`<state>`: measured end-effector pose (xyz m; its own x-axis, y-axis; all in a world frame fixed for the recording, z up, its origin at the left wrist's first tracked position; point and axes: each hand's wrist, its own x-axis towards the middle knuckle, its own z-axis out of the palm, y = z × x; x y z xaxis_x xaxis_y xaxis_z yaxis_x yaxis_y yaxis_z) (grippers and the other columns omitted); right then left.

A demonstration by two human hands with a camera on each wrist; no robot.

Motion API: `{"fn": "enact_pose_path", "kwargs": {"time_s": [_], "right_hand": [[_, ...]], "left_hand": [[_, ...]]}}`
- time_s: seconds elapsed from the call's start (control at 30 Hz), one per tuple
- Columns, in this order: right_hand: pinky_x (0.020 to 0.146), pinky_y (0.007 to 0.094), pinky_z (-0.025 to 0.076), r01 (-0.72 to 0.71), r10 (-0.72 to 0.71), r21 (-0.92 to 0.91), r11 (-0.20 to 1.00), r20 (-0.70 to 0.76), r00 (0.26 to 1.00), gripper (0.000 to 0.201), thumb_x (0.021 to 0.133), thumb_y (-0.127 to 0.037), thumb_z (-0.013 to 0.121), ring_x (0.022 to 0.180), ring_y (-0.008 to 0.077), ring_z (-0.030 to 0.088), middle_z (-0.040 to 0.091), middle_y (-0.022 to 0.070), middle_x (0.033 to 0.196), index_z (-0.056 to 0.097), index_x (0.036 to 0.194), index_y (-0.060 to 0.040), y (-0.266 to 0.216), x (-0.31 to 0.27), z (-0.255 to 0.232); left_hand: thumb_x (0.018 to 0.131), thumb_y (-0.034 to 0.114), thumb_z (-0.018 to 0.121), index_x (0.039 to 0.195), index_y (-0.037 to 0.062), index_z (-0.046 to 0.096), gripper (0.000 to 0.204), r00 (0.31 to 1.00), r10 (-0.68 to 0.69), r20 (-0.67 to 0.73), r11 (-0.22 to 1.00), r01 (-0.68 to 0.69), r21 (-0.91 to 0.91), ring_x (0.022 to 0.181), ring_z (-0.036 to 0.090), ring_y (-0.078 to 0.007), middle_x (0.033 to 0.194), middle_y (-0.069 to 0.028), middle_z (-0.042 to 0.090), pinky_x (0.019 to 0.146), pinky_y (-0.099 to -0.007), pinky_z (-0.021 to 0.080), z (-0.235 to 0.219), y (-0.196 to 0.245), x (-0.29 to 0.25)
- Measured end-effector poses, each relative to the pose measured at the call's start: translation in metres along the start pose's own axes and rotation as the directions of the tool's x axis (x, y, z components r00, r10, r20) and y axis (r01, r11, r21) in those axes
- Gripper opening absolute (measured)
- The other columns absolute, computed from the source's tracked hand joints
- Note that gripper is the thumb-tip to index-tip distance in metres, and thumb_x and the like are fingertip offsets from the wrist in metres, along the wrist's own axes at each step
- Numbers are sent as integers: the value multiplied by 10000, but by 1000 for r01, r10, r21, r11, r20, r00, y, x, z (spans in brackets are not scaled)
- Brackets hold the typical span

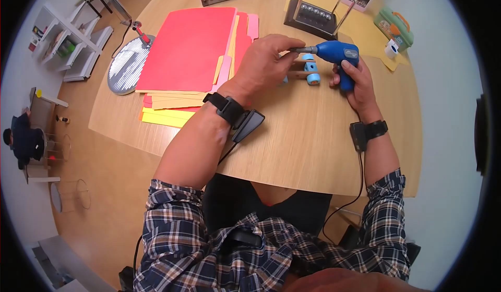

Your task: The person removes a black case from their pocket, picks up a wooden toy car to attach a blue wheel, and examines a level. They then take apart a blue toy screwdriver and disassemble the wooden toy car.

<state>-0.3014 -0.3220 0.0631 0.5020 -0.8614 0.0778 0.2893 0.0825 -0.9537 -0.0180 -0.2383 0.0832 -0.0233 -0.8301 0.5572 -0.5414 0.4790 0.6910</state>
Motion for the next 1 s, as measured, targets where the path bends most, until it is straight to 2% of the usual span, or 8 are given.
{"fn": "enact_pose_path", "kwargs": {"time_s": [0.23, 0.57, 0.67, 0.73, 0.8, 0.87, 0.93, 1.0], "right_hand": [[750, 364, 622, 22, -22, 12, 1000, -11, 1000, 429, 1043, -223, 750, 776, 172, 683, 668, 119, 1015, 580, 1375, -12, 0, -2, -1], [764, 378, 628, 17, -17, 21, 1000, -6, 1000, 416, 1039, -228, 755, 792, 189, 700, 667, 133, 1025, 571, 1347, -19, -2, -4, 0], [760, 373, 625, 19, -19, 18, 1000, -6, 1000, 401, 1047, -229, 744, 792, 190, 701, 670, 126, 1017, 579, 1340, -11, -3, -4, 1], [759, 370, 624, 21, -21, 20, 1000, 8, 1000, 391, 1052, -229, 736, 793, 191, 701, 672, 121, 1013, 585, 1335, -6, -1, -4, 1], [771, 367, 622, 9, -9, 24, 1000, -12, 1000, 376, 1059, -226, 725, 796, 191, 701, 677, 111, 1012, 600, 1328, 6, -1, -4, -1], [774, 362, 621, 6, -6, 29, 1000, 0, 1000, 366, 1061, -225, 721, 801, 184, 703, 680, 101, 1021, 613, 1326, 3, -2, -2, 8], [765, 356, 619, 57, -39, 78, 995, -226, 973, 363, 1063, -230, 717, 811, 175, 707, 686, 93, 1024, 615, 1329, -5, -7, -5, 29], [744, 349, 620, 38, -38, -6, 999, -171, 985, 365, 1066, -233, 709, 797, 171, 711, 691, 89, 1017, 611, 1338, -10, -8, -7, 13]], "left_hand": [[1013, 137, 771, 1226, 32, 804, 239, 973, -231, -2, 971, 231, -66, 963, 757, -177, 1087, -108, 816, 821, -320, 599, -5, 8, -2], [1022, 190, 772, 1223, 27, 803, 261, 962, -270, 45, 962, 271, -22, 944, 741, -157, 1067, -99, 810, 817, -313, 587, -5, -3, 0], [1002, 178, 788, 1189, 25, 799, 242, 977, -215, 5, 976, 215, -40, 965, 742, -186, 1062, -100, 807, 841, -329, 584, -3, -7, 2], [975, 160, 806, 1143, 27, 792, 216, 974, 162, -158, 966, -123, 228, 990, 740, -226, 1055, -103, 800, 866, -346, 579, -3, -7, 3], [956, 150, 823, 1132, 32, 791, 215, 971, 146, -187, 988, -135, 72, 978, 739, -212, 1056, -87, 803, 860, -348, 576, -3, 7, 4], [976, 138, 816, 1151, 33, 799, 204, 972, -198, 129, 899, 233, -372, 971, 738, -149, 1075, -63, 812, 865, -327, 580, -11, 57, 0], [997, 112, 804, 1171, 29, 808, 193, 948, 45, 316, 752, 177, -635, 981, 731, -104, 1094, -51, 814, 878, -300, 583, 0, 78, 0], [1009, 80, 784, 1161, 9, 807, 169, 861, 182, 475, 708, 220, -671, 1006, 733, -112, 1094, -61, 811, 897, -289, 585, -2, 111, 2]]}}
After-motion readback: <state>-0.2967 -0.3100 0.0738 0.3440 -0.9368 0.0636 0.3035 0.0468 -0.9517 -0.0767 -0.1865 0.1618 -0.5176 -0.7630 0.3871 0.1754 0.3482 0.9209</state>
